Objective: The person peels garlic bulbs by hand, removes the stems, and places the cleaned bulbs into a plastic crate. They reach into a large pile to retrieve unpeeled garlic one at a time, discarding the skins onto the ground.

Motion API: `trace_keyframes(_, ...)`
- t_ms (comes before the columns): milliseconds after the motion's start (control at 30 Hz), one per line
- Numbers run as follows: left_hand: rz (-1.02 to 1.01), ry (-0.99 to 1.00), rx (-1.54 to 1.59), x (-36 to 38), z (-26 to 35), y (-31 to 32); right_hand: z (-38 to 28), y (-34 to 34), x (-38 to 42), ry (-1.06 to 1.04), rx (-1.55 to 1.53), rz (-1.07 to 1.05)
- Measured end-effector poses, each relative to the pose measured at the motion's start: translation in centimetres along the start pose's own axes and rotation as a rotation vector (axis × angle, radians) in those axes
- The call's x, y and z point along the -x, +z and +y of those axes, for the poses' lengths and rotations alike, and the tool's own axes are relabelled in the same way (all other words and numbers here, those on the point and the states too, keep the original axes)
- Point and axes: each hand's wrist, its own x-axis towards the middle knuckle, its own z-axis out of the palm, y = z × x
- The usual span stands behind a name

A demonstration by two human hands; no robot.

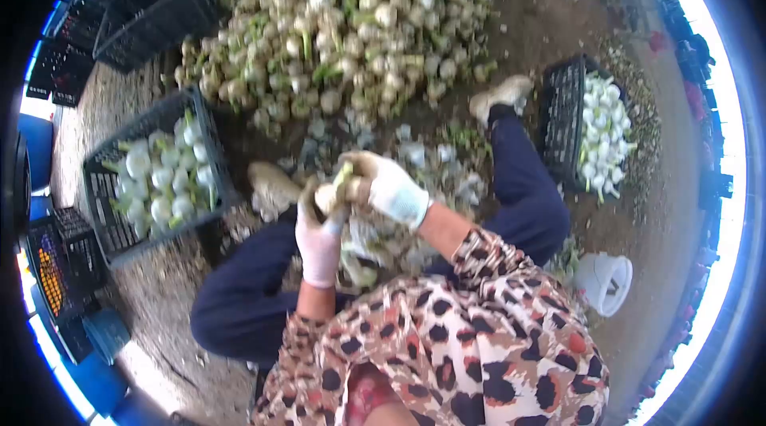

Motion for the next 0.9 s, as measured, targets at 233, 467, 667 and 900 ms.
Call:
trace_keyframes(233, -0.075, 0.396, -0.118, 2.6, 2.0, 0.2, -2.6, 2.2, 6.4, 0.047, -0.305, -0.035)
trace_keyframes(467, -0.098, 0.395, -0.140, 4.4, 3.1, 0.1, -2.1, 1.7, 7.9, -0.145, -0.322, -0.100)
trace_keyframes(667, -0.181, 0.142, 0.308, 6.1, 6.1, 0.8, -2.3, 1.0, 9.3, -0.067, -0.242, -0.176)
trace_keyframes(900, -0.174, 0.007, 0.431, 6.9, 7.2, 0.9, -1.4, -0.8, 9.3, -0.133, -0.211, -0.252)
